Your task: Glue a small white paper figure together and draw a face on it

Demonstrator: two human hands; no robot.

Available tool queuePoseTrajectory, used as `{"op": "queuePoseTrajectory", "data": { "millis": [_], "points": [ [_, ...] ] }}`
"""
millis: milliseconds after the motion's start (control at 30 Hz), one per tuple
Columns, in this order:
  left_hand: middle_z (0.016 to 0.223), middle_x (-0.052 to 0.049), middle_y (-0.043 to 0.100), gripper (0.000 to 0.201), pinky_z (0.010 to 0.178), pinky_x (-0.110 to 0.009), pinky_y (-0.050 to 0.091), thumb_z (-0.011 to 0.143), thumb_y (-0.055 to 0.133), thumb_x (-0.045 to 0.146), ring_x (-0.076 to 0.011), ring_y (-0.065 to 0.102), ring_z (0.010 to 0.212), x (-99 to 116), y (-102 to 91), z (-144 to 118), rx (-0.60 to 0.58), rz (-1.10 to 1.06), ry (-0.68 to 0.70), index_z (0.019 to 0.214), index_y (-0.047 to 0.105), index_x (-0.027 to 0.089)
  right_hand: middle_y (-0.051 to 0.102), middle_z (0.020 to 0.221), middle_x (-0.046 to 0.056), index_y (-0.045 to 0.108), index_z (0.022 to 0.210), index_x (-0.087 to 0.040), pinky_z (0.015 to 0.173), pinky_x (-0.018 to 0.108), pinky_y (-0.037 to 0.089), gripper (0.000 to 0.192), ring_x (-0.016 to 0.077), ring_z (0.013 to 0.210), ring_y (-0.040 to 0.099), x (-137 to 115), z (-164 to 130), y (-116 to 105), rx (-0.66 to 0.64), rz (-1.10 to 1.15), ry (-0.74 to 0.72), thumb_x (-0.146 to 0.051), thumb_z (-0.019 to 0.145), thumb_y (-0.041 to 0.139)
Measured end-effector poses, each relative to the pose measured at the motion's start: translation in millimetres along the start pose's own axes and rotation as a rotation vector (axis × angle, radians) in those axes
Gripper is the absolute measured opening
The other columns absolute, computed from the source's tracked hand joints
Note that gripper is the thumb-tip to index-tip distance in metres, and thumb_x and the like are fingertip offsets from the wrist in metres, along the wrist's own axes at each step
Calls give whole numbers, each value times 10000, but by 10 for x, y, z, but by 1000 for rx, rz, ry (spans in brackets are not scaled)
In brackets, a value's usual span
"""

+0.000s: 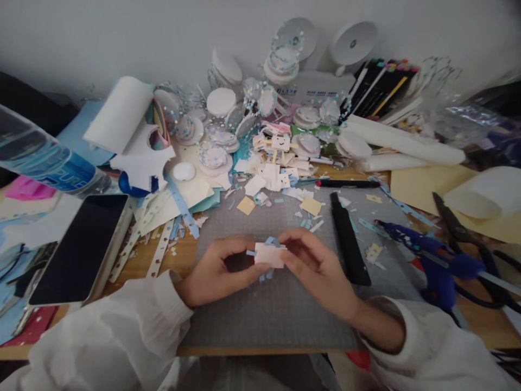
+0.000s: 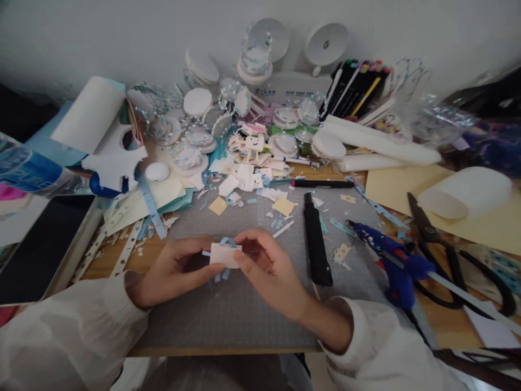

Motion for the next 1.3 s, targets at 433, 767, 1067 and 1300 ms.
{"op": "queuePoseTrajectory", "data": {
  "millis": [433, 767, 1067, 1300],
  "points": [
    [690, -13, 614, 203, 588, -246, 408, 865, 577, 330, -129, 537, 641, -43, -81, -6, 79, 67, -39, 771, 627, 157, 589, 929, 13, 552, 993, -241, 751, 230, 551, 164, 107, 852, 620, 13, 4, 19, -32, -74, -57, -235, 839, 609],
    [944, -15, 672, 285, 797, -342, 335, 786, 695, 349, -203, 577, 878, 96, -85, -52, 83, 550, 203, 1016, 576, 229, 633, 819, 11, 532, 985, -217, 530, 217, 525, 120, 118, 663, 625, 78, 69, -19, -79, -209, 11, -301, 900, 523],
    [917, -21, 685, 233, 799, -373, 305, 797, 683, 365, -213, 578, 863, 111, -127, -60, 75, 707, 265, 962, 614, 216, 510, 1318, 110, 412, 1333, -246, 891, 435, 519, 422, 230, 1160, 546, -503, -383, -720, 355, -660, -407, -148, 931, 329],
    [920, -21, 698, 241, 836, -400, 287, 783, 698, 379, -228, 605, 889, 72, -95, -52, 82, 797, 279, 943, 626, 215, 541, 1081, 175, 445, 1231, -155, 800, 530, 483, 424, 326, 970, 548, -340, -575, -934, 507, -1252, -238, -328, 847, 494]
  ]
}}
Point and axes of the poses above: each hand's wrist, its own z-axis towards the middle knuckle, its own y-axis out of the palm, x = y × z, the point moved 7 cm from there along z, towards the middle knuckle
